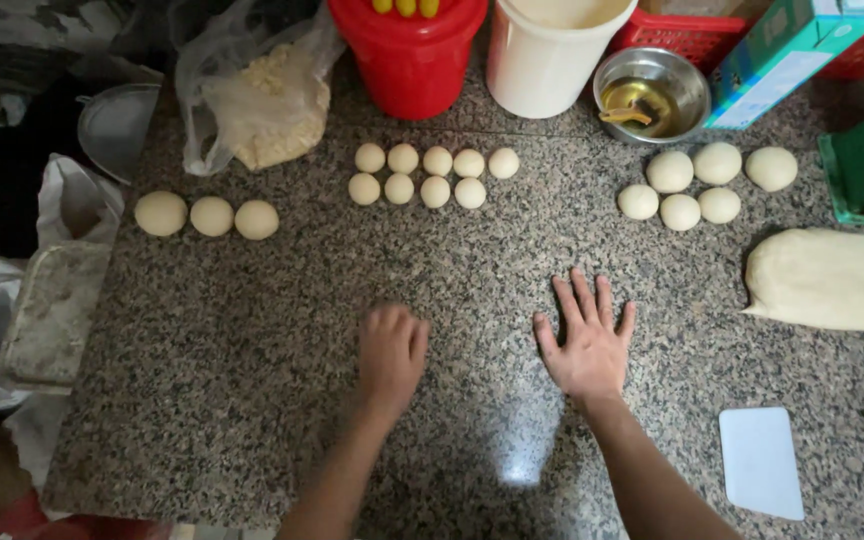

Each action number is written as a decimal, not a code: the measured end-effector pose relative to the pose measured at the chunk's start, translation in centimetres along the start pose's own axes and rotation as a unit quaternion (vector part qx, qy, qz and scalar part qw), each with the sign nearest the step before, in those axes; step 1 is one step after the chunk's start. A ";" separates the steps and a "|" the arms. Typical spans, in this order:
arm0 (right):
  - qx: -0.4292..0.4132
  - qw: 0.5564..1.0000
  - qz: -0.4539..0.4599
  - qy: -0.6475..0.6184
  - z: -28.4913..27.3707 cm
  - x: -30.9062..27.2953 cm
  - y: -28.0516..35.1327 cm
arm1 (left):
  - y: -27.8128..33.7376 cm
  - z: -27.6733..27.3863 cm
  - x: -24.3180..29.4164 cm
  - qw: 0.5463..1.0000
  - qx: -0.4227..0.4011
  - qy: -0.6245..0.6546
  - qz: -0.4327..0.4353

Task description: Portioning and shaping dough balls on a kitchen counter in a bakery.

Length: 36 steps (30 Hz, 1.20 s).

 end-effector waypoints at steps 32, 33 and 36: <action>0.001 1.000 0.000 0.003 1.1 0.7 0.1 | 2.4 -3.5 -1.4 0.999 -0.023 0.001 0.026; 0.003 1.000 0.001 0.004 1.1 0.7 0.1 | 1.7 -4.1 -2.6 0.999 -0.031 -0.011 0.011; 0.005 1.000 0.000 0.002 0.7 0.5 0.1 | -3.2 -3.7 -5.0 0.992 0.058 -0.111 0.026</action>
Point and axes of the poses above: each hand's wrist, its own y-axis away from the middle knuckle, its own z-axis out of the palm, x = y × z, the point moved 9 cm from there along -y, towards the middle knuckle, and after that the axes turned 15 degrees about x, right-handed, at the moved point
